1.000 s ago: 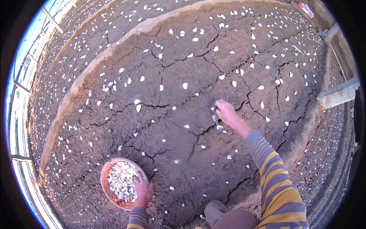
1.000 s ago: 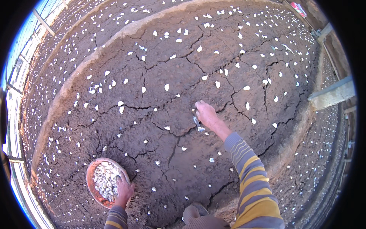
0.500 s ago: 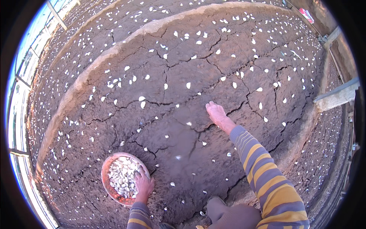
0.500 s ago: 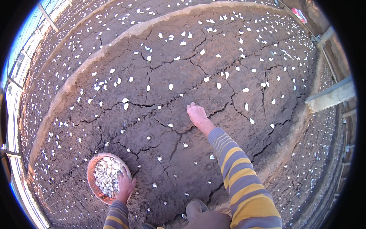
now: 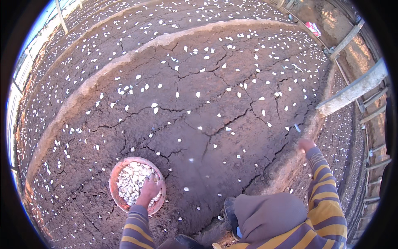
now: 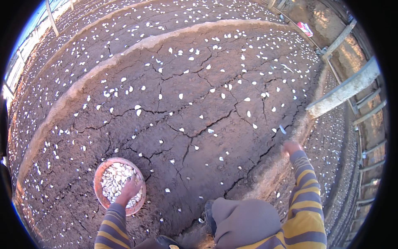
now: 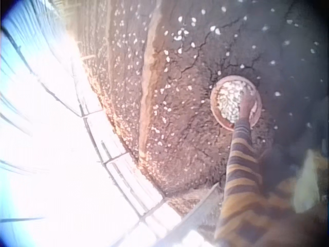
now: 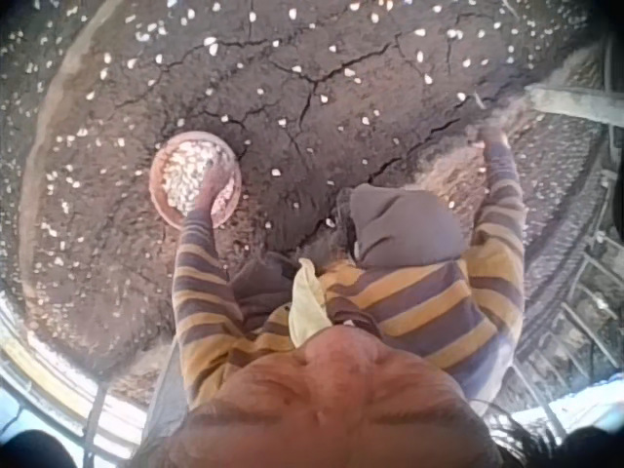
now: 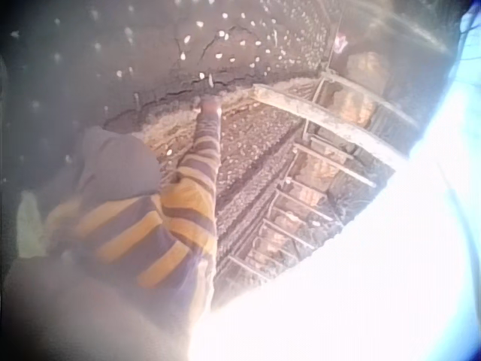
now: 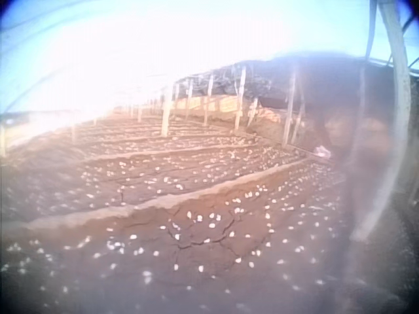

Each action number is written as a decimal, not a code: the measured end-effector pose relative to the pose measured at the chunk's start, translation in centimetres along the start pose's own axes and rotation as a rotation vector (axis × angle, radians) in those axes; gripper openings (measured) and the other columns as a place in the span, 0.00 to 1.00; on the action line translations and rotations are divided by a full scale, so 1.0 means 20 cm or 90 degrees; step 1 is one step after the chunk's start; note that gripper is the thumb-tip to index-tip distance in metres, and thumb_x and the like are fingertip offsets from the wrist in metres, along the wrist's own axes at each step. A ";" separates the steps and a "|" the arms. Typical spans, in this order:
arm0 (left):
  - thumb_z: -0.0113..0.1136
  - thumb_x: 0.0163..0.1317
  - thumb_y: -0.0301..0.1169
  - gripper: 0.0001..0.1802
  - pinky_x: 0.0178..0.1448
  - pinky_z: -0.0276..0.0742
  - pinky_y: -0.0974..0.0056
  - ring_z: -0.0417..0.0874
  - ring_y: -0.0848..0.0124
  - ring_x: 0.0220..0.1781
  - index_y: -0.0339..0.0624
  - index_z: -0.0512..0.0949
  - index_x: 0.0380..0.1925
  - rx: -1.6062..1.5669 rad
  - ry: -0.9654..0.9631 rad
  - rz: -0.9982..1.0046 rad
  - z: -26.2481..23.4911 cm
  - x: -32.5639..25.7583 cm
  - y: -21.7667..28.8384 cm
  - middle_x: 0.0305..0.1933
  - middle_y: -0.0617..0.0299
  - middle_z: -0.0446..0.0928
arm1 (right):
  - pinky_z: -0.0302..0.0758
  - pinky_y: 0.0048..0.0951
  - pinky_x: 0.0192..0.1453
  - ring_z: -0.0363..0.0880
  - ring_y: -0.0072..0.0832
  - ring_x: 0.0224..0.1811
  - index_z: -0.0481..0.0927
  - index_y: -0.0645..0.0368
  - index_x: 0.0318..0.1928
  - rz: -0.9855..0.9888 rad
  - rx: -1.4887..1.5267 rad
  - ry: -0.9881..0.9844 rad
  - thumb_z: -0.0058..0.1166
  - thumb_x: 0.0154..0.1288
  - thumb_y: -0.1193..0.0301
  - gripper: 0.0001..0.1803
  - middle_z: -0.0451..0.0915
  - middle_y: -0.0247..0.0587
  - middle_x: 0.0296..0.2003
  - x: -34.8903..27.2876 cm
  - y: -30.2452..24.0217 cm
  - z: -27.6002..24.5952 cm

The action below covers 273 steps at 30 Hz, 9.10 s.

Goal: The person places white seed-like objects from a bowl onto cracked soil in a greenhouse. They repeatedly pick up items from the bowl and distribute them across the ground by hand.

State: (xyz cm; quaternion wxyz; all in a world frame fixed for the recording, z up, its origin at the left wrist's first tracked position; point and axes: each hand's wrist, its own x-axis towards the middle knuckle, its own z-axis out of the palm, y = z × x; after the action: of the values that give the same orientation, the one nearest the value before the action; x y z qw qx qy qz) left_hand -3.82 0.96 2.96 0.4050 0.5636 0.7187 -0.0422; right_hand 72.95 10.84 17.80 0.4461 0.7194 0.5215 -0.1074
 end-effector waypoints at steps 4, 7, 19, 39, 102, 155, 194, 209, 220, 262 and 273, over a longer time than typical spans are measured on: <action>0.56 0.63 0.48 0.35 0.62 0.73 0.51 0.74 0.46 0.61 0.38 0.66 0.63 0.104 0.083 0.090 -0.22 -0.15 -0.13 0.67 0.37 0.62 | 0.77 0.38 0.44 0.83 0.39 0.40 0.80 0.64 0.42 -0.117 0.296 0.331 0.62 0.53 0.68 0.17 0.83 0.50 0.35 -0.38 0.00 0.10; 0.63 0.58 0.41 0.30 0.63 0.71 0.52 0.74 0.49 0.60 0.38 0.70 0.59 0.079 0.163 0.123 -0.30 -0.24 -0.27 0.68 0.41 0.62 | 0.77 0.37 0.37 0.83 0.37 0.30 0.80 0.63 0.41 -0.196 0.403 0.278 0.58 0.53 0.73 0.13 0.83 0.53 0.30 -0.66 -0.09 -0.01; 0.55 0.58 0.31 0.30 0.57 0.76 0.52 0.77 0.55 0.55 0.32 0.63 0.60 -0.734 0.202 -0.204 -0.02 -0.46 -1.13 0.56 0.49 0.71 | 0.79 0.34 0.41 0.84 0.36 0.34 0.83 0.60 0.41 -0.063 0.406 0.537 0.51 0.54 0.76 0.14 0.84 0.48 0.31 -1.42 0.06 -0.63; 0.47 0.57 0.24 0.14 0.34 0.85 0.57 0.83 0.63 0.30 0.30 0.72 0.44 -0.865 0.134 -0.248 -0.24 -0.49 0.06 0.34 0.55 0.77 | 0.78 0.41 0.39 0.81 0.47 0.34 0.79 0.59 0.34 -0.311 0.116 0.473 0.61 0.55 0.64 0.12 0.80 0.53 0.28 0.35 -0.07 -0.54; 0.53 0.63 0.52 0.40 0.72 0.53 0.43 0.54 0.42 0.73 0.40 0.58 0.68 0.273 0.118 -0.031 0.46 0.43 1.53 0.71 0.35 0.54 | 0.78 0.42 0.42 0.78 0.45 0.41 0.69 0.61 0.38 -0.547 0.301 0.264 0.54 0.50 0.80 0.13 0.73 0.49 0.36 0.46 -0.67 0.34; 0.53 0.62 0.53 0.41 0.71 0.54 0.43 0.54 0.40 0.71 0.38 0.58 0.68 0.261 0.093 -0.030 0.45 0.46 1.51 0.69 0.35 0.55 | 0.77 0.46 0.39 0.80 0.50 0.36 0.73 0.60 0.34 -0.597 0.479 0.290 0.59 0.56 0.72 0.09 0.78 0.52 0.32 0.77 -0.96 0.00; 0.52 0.63 0.55 0.44 0.74 0.49 0.43 0.50 0.42 0.75 0.40 0.54 0.71 0.249 0.022 -0.083 0.41 0.47 1.54 0.73 0.36 0.50 | 0.77 0.44 0.43 0.78 0.47 0.42 0.72 0.63 0.36 -0.650 0.384 0.406 0.55 0.55 0.79 0.08 0.74 0.50 0.37 0.89 -1.09 -0.44; 0.54 0.62 0.54 0.43 0.72 0.53 0.42 0.53 0.37 0.73 0.37 0.57 0.68 0.222 0.061 -0.059 0.41 0.47 1.53 0.72 0.34 0.51 | 0.80 0.42 0.41 0.81 0.45 0.38 0.75 0.62 0.36 -0.686 0.189 0.278 0.55 0.58 0.72 0.08 0.78 0.49 0.35 1.00 -1.22 -0.53; 0.50 0.63 0.56 0.43 0.72 0.51 0.42 0.52 0.39 0.73 0.38 0.57 0.69 0.213 0.041 -0.075 0.43 0.49 1.51 0.72 0.35 0.53 | 0.78 0.43 0.47 0.78 0.48 0.47 0.74 0.60 0.42 -0.563 0.266 0.534 0.55 0.59 0.78 0.10 0.73 0.53 0.45 1.35 -1.55 -1.26; 0.52 0.62 0.54 0.44 0.73 0.48 0.40 0.49 0.37 0.74 0.38 0.54 0.70 0.202 0.023 -0.090 0.44 0.51 1.53 0.73 0.35 0.49 | 0.76 0.47 0.45 0.80 0.49 0.42 0.74 0.62 0.39 -0.452 0.447 0.463 0.62 0.57 0.67 0.15 0.80 0.53 0.38 1.45 -1.42 -0.97; 0.50 0.63 0.55 0.44 0.74 0.48 0.41 0.50 0.37 0.74 0.36 0.55 0.70 0.198 0.019 -0.089 0.41 0.50 1.55 0.73 0.33 0.50 | 0.75 0.47 0.42 0.80 0.53 0.39 0.73 0.65 0.36 -0.627 0.625 0.303 0.58 0.57 0.75 0.09 0.80 0.57 0.32 1.24 -1.43 -0.91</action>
State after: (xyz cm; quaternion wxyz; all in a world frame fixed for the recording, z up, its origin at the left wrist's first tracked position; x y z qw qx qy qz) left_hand 26.45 15.58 3.47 0.2980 0.5687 0.7470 -0.1725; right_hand 53.77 42.43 -2.18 -0.1526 0.5225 0.7590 -0.3571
